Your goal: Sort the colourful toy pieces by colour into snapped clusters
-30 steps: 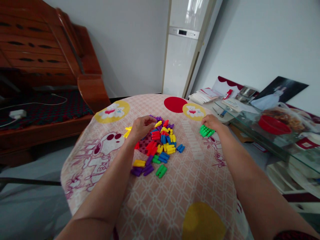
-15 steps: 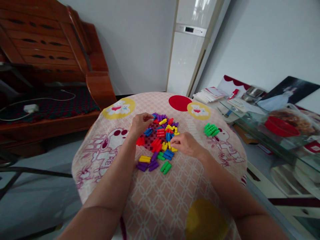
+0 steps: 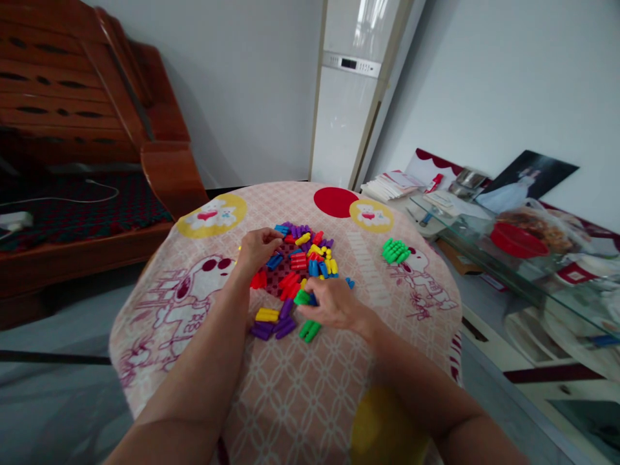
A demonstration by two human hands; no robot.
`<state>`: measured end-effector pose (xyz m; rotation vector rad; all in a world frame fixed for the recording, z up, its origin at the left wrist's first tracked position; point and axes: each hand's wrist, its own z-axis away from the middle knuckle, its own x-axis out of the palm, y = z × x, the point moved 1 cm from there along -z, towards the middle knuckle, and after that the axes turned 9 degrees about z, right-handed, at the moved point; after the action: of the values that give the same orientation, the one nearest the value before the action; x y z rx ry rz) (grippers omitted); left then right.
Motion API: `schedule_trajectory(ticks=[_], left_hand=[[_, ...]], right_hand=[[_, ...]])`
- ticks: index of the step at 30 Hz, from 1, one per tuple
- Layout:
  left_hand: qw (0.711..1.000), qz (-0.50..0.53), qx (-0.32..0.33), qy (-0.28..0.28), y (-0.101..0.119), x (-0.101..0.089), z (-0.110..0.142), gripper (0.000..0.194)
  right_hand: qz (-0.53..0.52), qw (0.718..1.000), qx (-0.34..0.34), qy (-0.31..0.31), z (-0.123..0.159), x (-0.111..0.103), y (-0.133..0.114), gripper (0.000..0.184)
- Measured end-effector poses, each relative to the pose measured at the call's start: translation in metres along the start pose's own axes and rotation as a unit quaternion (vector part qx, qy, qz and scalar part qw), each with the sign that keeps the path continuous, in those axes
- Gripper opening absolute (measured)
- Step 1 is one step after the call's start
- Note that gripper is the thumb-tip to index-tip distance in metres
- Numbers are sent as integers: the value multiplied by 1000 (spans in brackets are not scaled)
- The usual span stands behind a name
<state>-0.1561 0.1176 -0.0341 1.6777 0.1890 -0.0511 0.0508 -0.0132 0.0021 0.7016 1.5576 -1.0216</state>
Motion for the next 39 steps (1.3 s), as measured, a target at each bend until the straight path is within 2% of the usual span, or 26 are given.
schedule_trajectory(ticks=[3, 6, 8, 11, 15, 18, 20, 22, 24, 26, 30, 39], left_hand=[[1000, -7, 5, 0, -2, 0, -1, 24], [1000, -17, 10, 4, -3, 0, -1, 26], [1000, -23, 11, 5, -3, 1, -2, 26], [1000, -24, 12, 1, -5, 1, -2, 25], [1000, -15, 11, -1, -8, 0, -3, 26], [1000, -11, -1, -1, -8, 0, -4, 27], [1000, -8, -5, -2, -7, 1, -3, 26], [1000, -5, -6, -5, -7, 2, -2, 25], [1000, -5, -8, -6, -6, 2, -2, 26], [1000, -6, -8, -4, -6, 2, -1, 26], [1000, -1, -4, -4, -5, 1, 0, 25], [1000, -7, -4, -11, -5, 2, 0, 25]], right_hand=[[-202, 977, 24, 68, 4, -12, 26, 25], [-387, 916, 56, 94, 8, -18, 53, 30], [-459, 878, 94, 99, 11, -19, 68, 37], [-482, 854, 145, 131, 18, -22, 90, 45], [-406, 853, 223, 240, 32, -31, 131, 47], [-233, 870, 300, 316, 46, -39, 163, 37], [-64, 886, 342, 306, 52, -43, 176, 27], [79, 892, 369, 248, 55, -43, 181, 20], [160, 890, 383, 189, 54, -41, 180, 18], [195, 889, 383, 159, 51, -37, 178, 20], [211, 888, 377, 155, 45, -28, 181, 21], [152, 896, 354, 219, 43, -20, 194, 23]])
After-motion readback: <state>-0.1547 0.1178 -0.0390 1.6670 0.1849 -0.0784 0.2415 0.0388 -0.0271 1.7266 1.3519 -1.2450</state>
